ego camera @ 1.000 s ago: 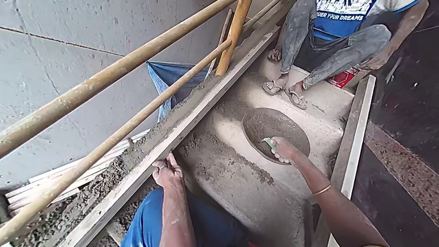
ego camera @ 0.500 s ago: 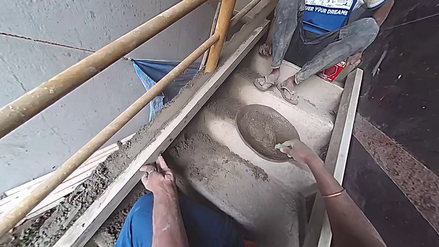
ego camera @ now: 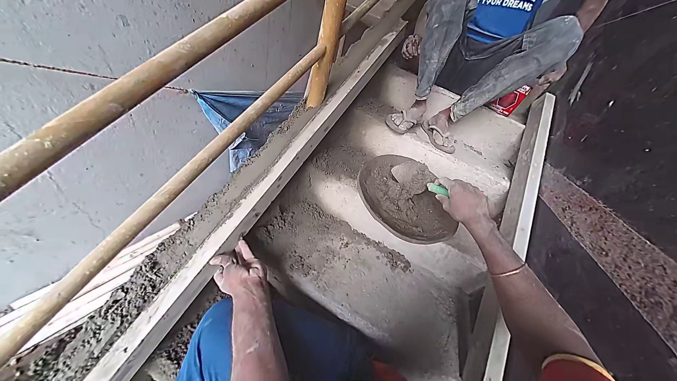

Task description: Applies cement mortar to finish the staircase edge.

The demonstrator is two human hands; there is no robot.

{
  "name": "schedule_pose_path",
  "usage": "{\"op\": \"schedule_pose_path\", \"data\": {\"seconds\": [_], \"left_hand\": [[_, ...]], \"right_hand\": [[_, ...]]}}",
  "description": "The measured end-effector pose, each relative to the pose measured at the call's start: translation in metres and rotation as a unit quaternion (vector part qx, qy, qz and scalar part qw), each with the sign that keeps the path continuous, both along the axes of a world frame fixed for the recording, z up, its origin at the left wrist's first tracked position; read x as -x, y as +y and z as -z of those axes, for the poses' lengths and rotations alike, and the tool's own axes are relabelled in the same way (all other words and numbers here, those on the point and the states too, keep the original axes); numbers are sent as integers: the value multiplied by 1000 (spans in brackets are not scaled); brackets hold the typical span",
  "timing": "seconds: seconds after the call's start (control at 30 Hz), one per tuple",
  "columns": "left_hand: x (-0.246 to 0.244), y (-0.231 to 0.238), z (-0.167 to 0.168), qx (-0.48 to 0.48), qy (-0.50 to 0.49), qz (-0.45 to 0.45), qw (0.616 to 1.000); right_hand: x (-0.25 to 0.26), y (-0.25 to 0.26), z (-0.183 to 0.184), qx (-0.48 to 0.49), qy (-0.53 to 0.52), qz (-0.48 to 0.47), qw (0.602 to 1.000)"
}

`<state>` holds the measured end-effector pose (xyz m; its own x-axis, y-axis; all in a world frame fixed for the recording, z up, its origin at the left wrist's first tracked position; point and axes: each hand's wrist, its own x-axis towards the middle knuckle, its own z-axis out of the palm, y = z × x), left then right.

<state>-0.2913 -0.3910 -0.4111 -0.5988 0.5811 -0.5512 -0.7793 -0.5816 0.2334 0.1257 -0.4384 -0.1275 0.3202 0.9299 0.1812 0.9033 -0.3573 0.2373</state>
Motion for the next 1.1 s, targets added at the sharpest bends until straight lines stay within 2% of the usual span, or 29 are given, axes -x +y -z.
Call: {"op": "schedule_pose_path", "data": {"seconds": [0.1, 0.17, 0.23, 0.3, 0.4, 0.47, 0.53, 0.6, 0.63, 0.7, 0.77, 0.83, 0.97, 1.1], "left_hand": [[1, 0, 2, 1, -4, -3, 1000], [0, 1, 1, 3, 0, -3, 1000], [-1, 2, 4, 1, 7, -2, 1000], [1, 3, 8, 0, 7, 0, 1000], [2, 3, 8, 3, 3, -2, 1000], [2, 5, 8, 3, 1, -2, 1000], [1, 5, 8, 3, 0, 0, 1000], [1, 3, 9, 1, -1, -2, 1000], [2, 3, 9, 0, -2, -2, 1000], [1, 3, 7, -1, -3, 0, 1000], [1, 3, 5, 0, -1, 1, 1000], [1, 1, 4, 3, -2, 4, 1000], [2, 3, 8, -1, -5, -2, 1000], [0, 5, 8, 3, -4, -2, 1000]], "right_hand": [[13, 4, -21, -40, 33, -35, 998], [9, 6, -13, -47, 116, -101, 987], [-5, 9, 11, 41, 187, -122, 974], [-18, 7, 27, 143, 167, -62, 974], [-19, -10, -3, 154, 102, 40, 982], [-18, -26, -30, 152, 128, 52, 979], [-13, -45, -42, 156, 283, -7, 946], [1, -55, -36, 190, 430, -77, 879], [10, -54, -25, 215, 453, -97, 860], [27, -40, 5, 252, 429, -100, 862], [30, -21, 33, 233, 372, -60, 897], [15, -12, 45, 194, 356, -24, 914], [-8, -25, 28, 108, 429, -17, 896], [11, -40, 17, 73, 452, -33, 888]]}}
